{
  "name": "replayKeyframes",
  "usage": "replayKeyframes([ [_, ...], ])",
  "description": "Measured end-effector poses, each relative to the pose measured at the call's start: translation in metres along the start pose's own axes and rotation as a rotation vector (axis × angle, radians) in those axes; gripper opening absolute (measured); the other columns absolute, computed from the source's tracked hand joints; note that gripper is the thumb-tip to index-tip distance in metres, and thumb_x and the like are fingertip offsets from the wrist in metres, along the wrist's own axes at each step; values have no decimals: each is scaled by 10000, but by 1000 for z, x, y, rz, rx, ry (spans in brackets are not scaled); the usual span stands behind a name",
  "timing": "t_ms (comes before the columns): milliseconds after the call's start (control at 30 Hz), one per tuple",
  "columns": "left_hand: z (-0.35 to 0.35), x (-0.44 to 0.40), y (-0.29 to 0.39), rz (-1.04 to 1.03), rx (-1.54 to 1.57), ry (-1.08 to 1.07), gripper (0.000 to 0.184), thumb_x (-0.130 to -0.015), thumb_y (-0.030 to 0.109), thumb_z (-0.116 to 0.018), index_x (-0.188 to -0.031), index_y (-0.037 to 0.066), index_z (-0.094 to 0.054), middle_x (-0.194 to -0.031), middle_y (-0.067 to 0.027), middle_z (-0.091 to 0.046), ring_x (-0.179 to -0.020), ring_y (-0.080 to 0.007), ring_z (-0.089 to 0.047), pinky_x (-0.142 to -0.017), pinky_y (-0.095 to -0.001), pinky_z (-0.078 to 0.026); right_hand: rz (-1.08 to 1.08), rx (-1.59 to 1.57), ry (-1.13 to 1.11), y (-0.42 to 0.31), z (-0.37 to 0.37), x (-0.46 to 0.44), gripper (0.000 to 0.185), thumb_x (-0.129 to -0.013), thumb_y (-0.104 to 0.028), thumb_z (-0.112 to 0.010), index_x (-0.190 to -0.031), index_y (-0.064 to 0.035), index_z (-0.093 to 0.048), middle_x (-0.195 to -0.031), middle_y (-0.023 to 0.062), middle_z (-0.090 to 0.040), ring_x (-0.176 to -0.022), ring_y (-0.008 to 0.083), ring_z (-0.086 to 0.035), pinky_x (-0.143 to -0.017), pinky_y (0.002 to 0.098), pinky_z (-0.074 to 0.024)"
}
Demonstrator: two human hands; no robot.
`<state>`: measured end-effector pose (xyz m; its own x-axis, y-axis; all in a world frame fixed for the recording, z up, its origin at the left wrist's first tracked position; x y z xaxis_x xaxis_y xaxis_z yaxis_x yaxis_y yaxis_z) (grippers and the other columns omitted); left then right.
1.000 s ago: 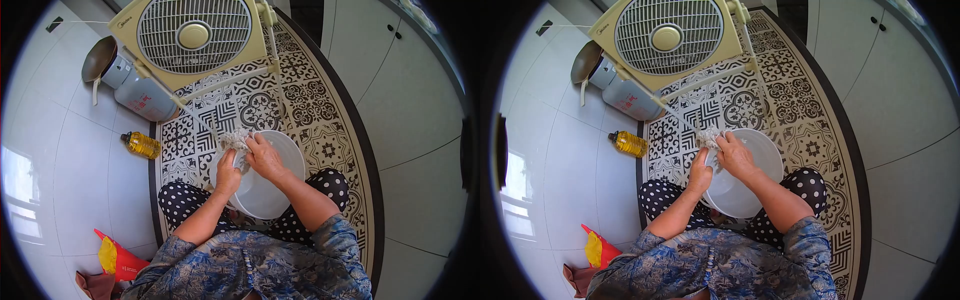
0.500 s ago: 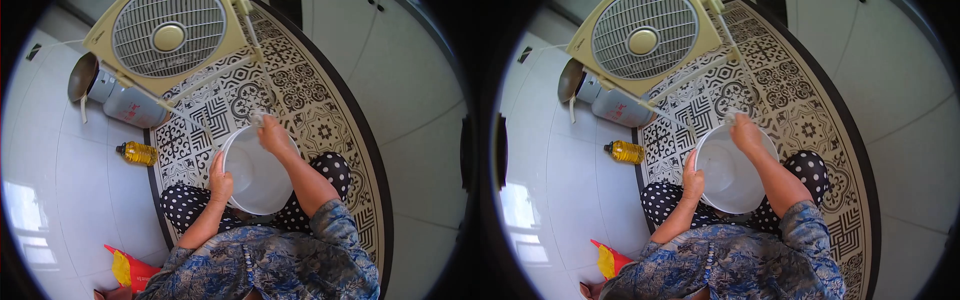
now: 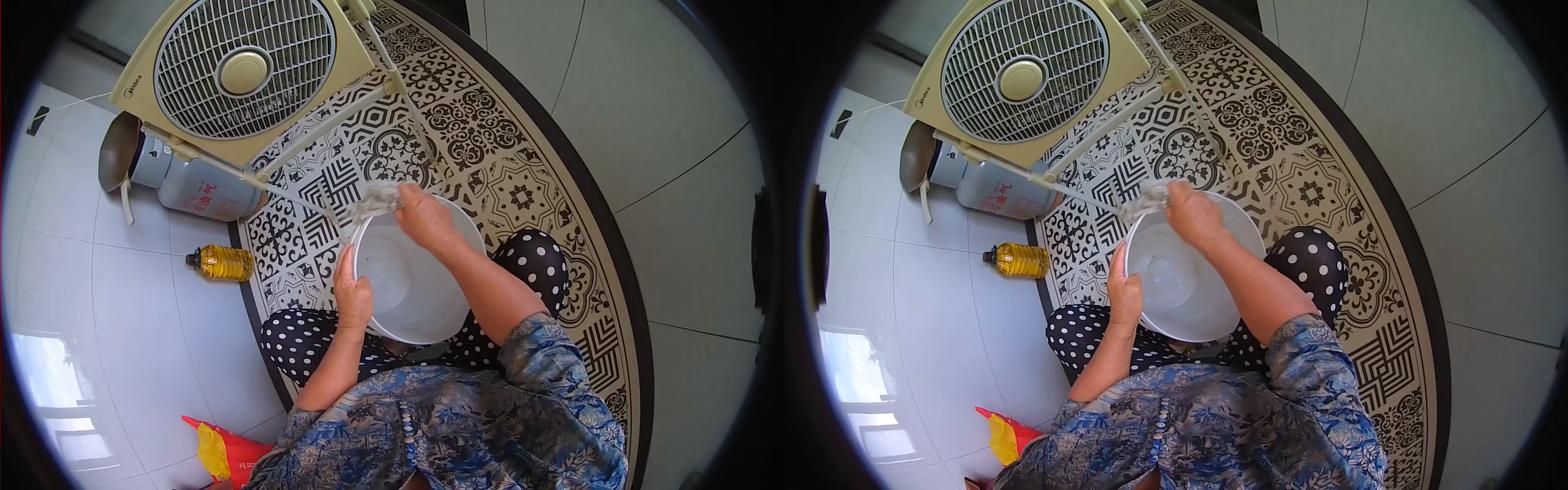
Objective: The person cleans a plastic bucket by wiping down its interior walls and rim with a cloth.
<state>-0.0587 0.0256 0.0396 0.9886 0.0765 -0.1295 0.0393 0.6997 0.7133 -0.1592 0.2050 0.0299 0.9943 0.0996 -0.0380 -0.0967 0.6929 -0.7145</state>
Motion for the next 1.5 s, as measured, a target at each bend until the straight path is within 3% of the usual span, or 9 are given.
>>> replayKeyframes([
  [167, 7, 11, -20, 57, 149, 41, 566, -701, -17, -447, -1266, -57, -461, -1316, -228, -465, -1262, -328, -422, -1094, -359, -270, -392, 76, -13, 51, 3, -10, 278, -828, -191, -528, -1054, -33, -497, -1154, 168, -553, -998, 371, -581, -843, 470, -473],
  [300, 10, 2, -34, 173, 245, 57, 501, -709, 8, -504, -1205, -64, -490, -1242, -229, -492, -1213, -325, -452, -1054, -352, -318, -283, 87, -79, 30, 10, -3, 288, -835, -184, -527, -1098, -66, -529, -1144, 162, -563, -1054, 360, -572, -893, 456, -457],
  [367, 14, -17, -45, 411, 65, -67, 468, -707, 25, -549, -1164, -64, -501, -1178, -222, -498, -1163, -326, -469, -992, -355, -372, -234, 64, -83, 19, 8, 1, 279, -831, -184, -534, -1084, -65, -532, -1142, 158, -564, -1050, 356, -573, -878, 458, -463],
  [433, 13, -30, -37, 392, 9, -114, 489, -712, 39, -569, -1190, -40, -504, -1171, -212, -488, -1142, -333, -465, -947, -363, -404, -75, -37, -86, 3, 5, 4, 267, -817, -179, -554, -1053, -58, -526, -1130, 154, -564, -1029, 353, -577, -844, 468, -472],
  [500, 8, -36, -4, 125, -88, -143, 501, -728, 18, -534, -1226, -18, -503, -1217, -214, -497, -1167, -337, -468, -974, -362, -396, 23, -78, -92, -9, 2, 7, 249, -812, -165, -544, -1032, -52, -515, -1121, 167, -558, -996, 363, -580, -829, 472, -470],
  [667, 0, -45, -9, 108, -24, -238, 537, -736, -40, -443, -1270, -3, -489, -1293, -195, -496, -1213, -315, -469, -1026, -347, -360, 184, -79, -45, -23, 2, 14, 237, -796, -142, -542, -1009, -45, -504, -1097, 177, -560, -939, 376, -593, -800, 480, -474],
  [967, 8, -34, -24, 230, 117, -165, 568, -715, -94, -395, -1265, -9, -507, -1284, -180, -520, -1214, -284, -487, -1036, -318, -347, -347, 141, -170, 24, 9, -2, 314, -850, -208, -517, -1124, -54, -520, -1136, 180, -566, -1074, 338, -574, -894, 439, -459],
  [1100, 14, -30, -16, 363, 290, -175, 590, -697, -128, -395, -1262, -15, -523, -1266, -175, -544, -1168, -231, -528, -1000, -287, -377, -274, 130, -184, 21, 8, -2, 338, -847, -212, -514, -1146, -54, -515, -1151, 177, -564, -1081, 344, -569, -904, 438, -452],
  [1500, 5, 20, -31, 269, 466, 114, 568, -691, -130, -451, -1251, -33, -477, -1259, -146, -503, -1168, -239, -495, -1010, -308, -371, 123, -157, 110, -18, 15, 7, 221, -805, -134, -550, -1009, -55, -518, -1019, 143, -564, -901, 353, -601, -763, 471, -489],
])
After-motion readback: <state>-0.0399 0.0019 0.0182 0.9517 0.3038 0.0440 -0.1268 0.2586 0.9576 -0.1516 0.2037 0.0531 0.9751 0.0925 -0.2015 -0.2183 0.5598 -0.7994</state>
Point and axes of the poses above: each hand's wrist, its own x-axis away from the middle knuckle, its own z-axis out of the back of the hand, y = z × x, the point moved 3 cm from there along -x, towards the middle knuckle
